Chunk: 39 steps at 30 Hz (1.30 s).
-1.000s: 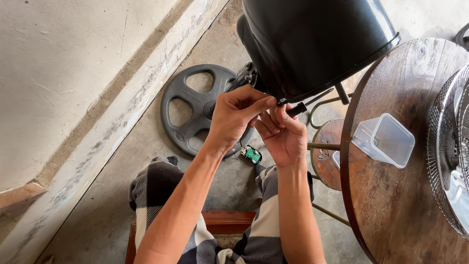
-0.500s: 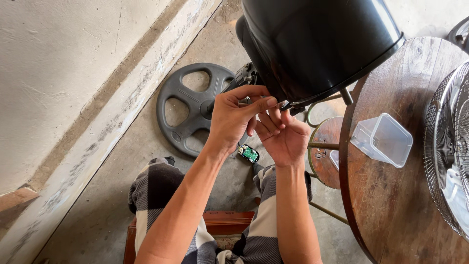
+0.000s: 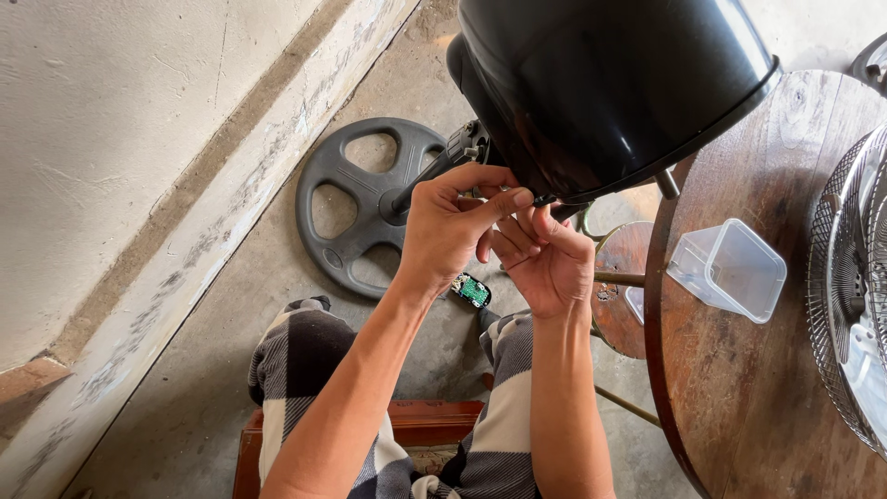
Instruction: The person uses a screwdriver to tighten screws on the rear of a black fan motor housing, then picks up a metal fan cage and aligns it with the motor assembly. The person handles the motor housing, screws, and cage while seated.
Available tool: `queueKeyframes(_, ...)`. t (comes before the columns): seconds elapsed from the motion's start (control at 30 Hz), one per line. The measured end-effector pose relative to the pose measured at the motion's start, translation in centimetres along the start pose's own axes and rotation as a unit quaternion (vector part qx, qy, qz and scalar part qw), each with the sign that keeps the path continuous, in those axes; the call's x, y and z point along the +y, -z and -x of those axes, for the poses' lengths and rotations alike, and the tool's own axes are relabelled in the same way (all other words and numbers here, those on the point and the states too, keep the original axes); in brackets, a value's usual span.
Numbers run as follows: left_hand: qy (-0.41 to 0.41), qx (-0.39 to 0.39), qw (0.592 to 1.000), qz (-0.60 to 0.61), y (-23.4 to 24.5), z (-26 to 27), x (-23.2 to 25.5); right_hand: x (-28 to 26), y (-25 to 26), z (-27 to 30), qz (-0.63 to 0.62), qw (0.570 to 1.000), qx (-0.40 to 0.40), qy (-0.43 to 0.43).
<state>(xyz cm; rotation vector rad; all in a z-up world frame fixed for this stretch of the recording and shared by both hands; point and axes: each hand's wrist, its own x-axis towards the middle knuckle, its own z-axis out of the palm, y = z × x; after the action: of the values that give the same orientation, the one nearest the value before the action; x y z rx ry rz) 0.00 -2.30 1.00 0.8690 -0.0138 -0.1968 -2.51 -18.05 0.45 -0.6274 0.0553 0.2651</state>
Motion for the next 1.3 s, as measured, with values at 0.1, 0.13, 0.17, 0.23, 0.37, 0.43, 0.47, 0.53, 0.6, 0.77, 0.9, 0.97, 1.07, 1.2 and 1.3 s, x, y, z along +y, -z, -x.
queueKeyframes(0.1, -0.004, 0.0, 1.0, -0.013, 0.1, -0.2, -0.1, 0.1, 0.0, 0.0, -0.005, 1.0, 0.019, -0.001)
queueKeyframes(0.13, -0.005, -0.001, 1.0, -0.004, 0.2, -0.2, -0.2, 0.1, 0.1, 0.0, -0.013, 1.0, 0.02, -0.006)
queueKeyframes(0.17, -0.007, -0.002, 1.0, 0.005, 0.2, -0.2, -0.3, 0.1, 0.1, -0.1, -0.022, 0.999, 0.022, -0.011)
queueKeyframes(0.23, -0.01, -0.006, 1.0, 0.01, 0.2, -0.3, -0.3, 0.1, 0.3, -0.2, -0.031, 0.999, 0.018, -0.017)
queueKeyframes(0.37, -0.016, -0.004, 1.0, -0.001, 0.1, -0.2, -0.6, 0.0, 0.7, -0.2, -0.045, 0.999, 0.0, -0.023)
queueKeyframes(0.43, -0.019, -0.003, 1.0, -0.004, 0.1, -0.2, -0.6, 0.0, 0.9, -0.2, -0.058, 0.998, -0.013, -0.031)
queueKeyframes(0.47, -0.018, -0.002, 1.0, -0.004, 0.1, -0.1, -0.6, 0.0, 1.0, -0.1, -0.064, 0.997, -0.018, -0.038)
queueKeyframes(0.53, -0.017, -0.003, 1.0, -0.004, 0.2, -0.1, -0.6, 0.0, 1.1, -0.1, -0.065, 0.997, -0.015, -0.043)
queueKeyframes(0.6, -0.017, -0.007, 1.0, -0.005, 0.2, -0.2, -0.6, 0.0, 1.0, -0.2, -0.058, 0.998, 0.002, -0.038)
queueKeyframes(0.77, -0.025, -0.012, 0.999, -0.046, 0.3, -0.3, -0.3, 0.0, 0.1, -0.3, -0.013, 1.0, 0.007, -0.008)
queueKeyframes(0.9, -0.019, -0.033, 0.998, -0.045, 0.5, -0.2, 0.2, 0.4, -0.7, -0.4, 0.0, 1.0, 0.013, 0.001)
queueKeyframes(0.97, -0.012, -0.031, 0.999, -0.037, 0.5, -0.4, 0.4, 0.3, -1.0, -0.3, 0.004, 1.0, 0.016, 0.006)
queueKeyframes(1.07, -0.014, -0.037, 0.997, -0.059, 0.6, -0.4, 0.9, -0.1, -1.6, -0.2, 0.034, 0.999, 0.023, 0.013)
queueKeyframes(1.2, -0.004, -0.037, 0.997, -0.066, 0.4, -0.3, 1.3, -0.2, -2.8, 0.6, 0.088, 0.994, 0.047, 0.049)
queueKeyframes(1.3, -0.018, -0.029, 0.995, -0.092, 0.2, -0.2, 1.3, -0.1, -3.4, 1.0, 0.138, 0.98, 0.119, 0.08)
